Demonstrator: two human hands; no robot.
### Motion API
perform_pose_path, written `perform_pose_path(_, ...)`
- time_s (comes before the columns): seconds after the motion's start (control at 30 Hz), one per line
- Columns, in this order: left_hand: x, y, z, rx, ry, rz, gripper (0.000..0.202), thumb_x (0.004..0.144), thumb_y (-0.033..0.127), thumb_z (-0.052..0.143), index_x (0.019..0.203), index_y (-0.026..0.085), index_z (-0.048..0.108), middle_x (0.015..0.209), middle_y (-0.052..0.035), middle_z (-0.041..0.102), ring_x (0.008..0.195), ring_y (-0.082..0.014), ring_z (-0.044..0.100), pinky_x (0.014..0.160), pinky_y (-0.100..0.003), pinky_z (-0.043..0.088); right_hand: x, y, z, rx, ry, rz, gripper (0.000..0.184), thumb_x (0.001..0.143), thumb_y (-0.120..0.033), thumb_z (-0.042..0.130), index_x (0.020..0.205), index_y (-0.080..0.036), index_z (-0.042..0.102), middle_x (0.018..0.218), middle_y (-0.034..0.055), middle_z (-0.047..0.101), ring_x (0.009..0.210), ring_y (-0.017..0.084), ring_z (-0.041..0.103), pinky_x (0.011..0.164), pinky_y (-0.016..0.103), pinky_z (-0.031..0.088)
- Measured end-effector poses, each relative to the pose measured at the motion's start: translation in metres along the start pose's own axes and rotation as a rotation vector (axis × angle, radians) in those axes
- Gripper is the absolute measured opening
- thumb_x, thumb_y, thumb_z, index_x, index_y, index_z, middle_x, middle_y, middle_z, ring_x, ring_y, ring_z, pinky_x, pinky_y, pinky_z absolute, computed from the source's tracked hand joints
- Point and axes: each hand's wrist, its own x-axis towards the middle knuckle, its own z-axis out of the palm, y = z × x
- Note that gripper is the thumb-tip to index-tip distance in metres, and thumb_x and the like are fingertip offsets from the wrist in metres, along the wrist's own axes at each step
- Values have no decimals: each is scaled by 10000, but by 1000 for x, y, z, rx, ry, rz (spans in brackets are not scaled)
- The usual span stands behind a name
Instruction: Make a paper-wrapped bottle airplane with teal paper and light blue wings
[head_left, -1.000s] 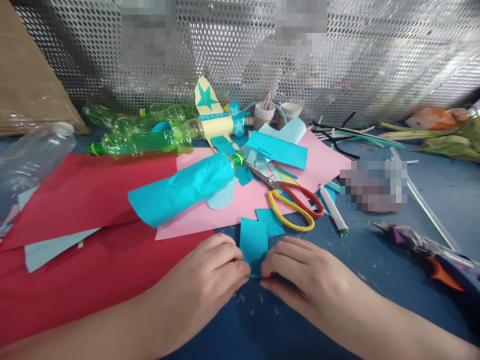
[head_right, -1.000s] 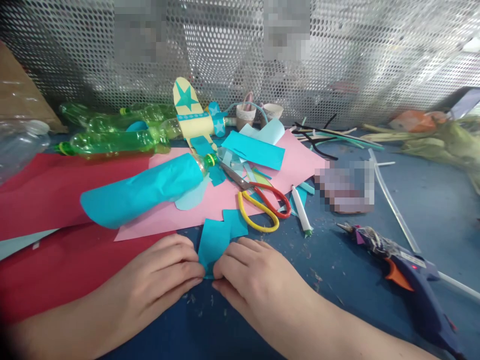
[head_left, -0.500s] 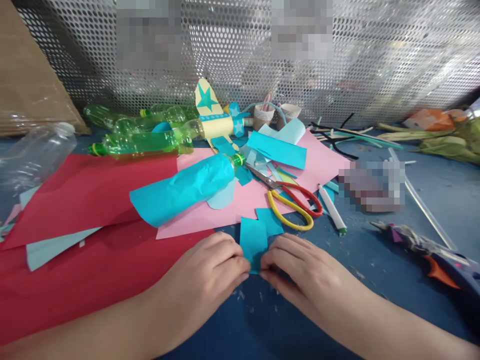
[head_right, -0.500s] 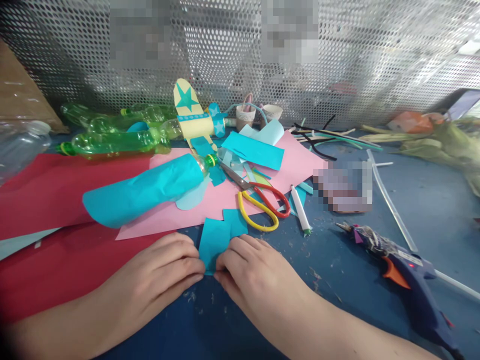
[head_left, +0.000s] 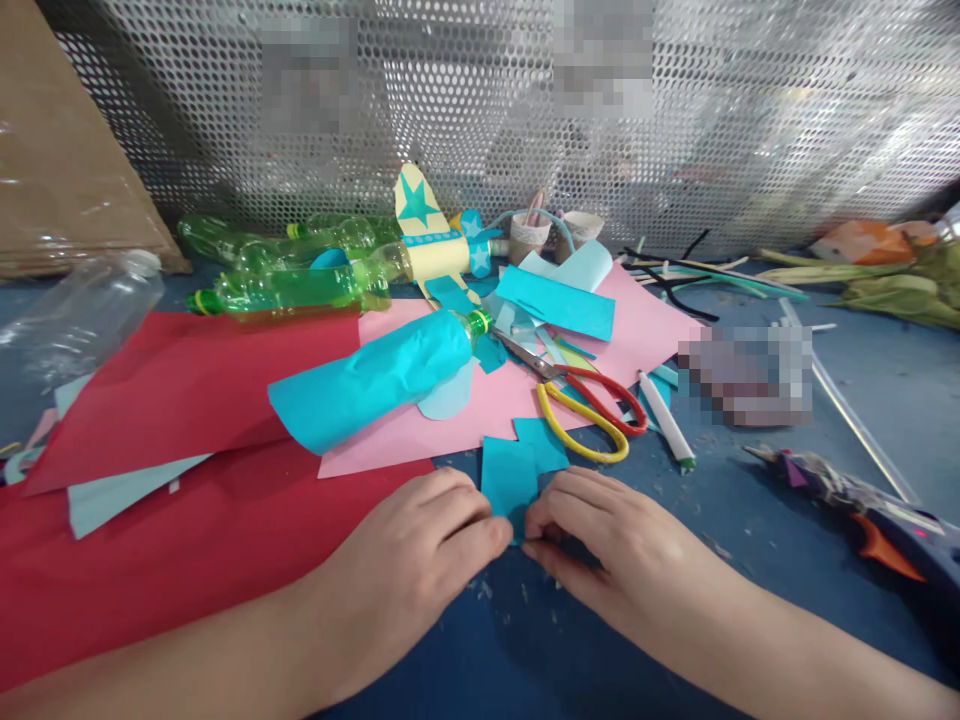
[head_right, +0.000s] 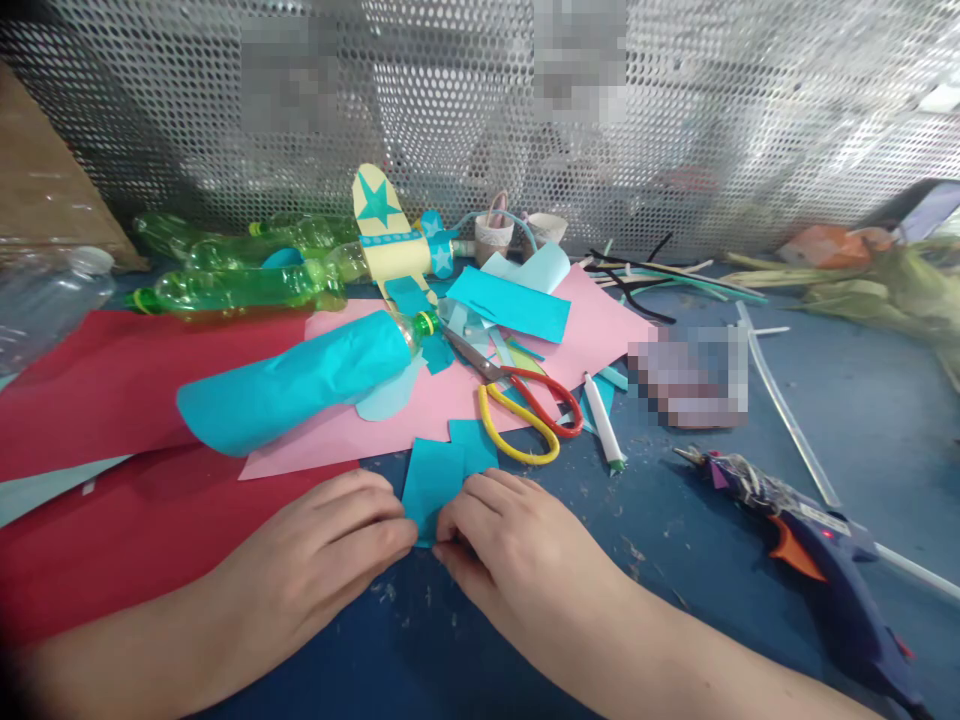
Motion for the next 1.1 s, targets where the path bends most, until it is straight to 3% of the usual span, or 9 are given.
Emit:
perform_pose_path(0.13,0,-3,-1,-36,12,18,273,978,144,371,920,155,638,805,-49,591,786,-177,520,681,-291,487,0,0,0,-11,-9,1,128,857,-76,548,813,-190,586,759,14,627,707,162,618,645,286,512)
perform_pose_path(0.37,4,-3,-3,-119,-30,-55,264,982,190,401,926,164,657,858,-42,627,822,-170,561,742,-299,511,0,-1,2,-11,-1,40,123,855,-70,551,818,-182,585,768,13,620,716,169,615,663,309,521)
perform_pose_path(0.83,-1,-4,3,54,56,41,270,982,132,346,969,131,616,854,-56,631,831,-188,572,760,-324,523,0,2,-3,72,7,-11,139,866,-65,544,858,-180,621,811,26,634,743,163,614,672,287,516)
perform_pose_path(0.93,2,-3,0,-6,34,1,236,980,172,394,952,157,628,841,-43,619,807,-176,563,718,-300,517,0,1,-1,60,27,1,138,853,-52,558,846,-174,624,803,29,634,742,169,619,671,291,520)
perform_pose_path(1.1,4,-2,0,-25,-17,-32,334,1007,194,312,922,160,633,860,-40,626,823,-168,570,733,-300,523,0,1,1,4,37,-10,123,844,-51,570,830,-162,622,791,34,632,727,178,617,664,306,528)
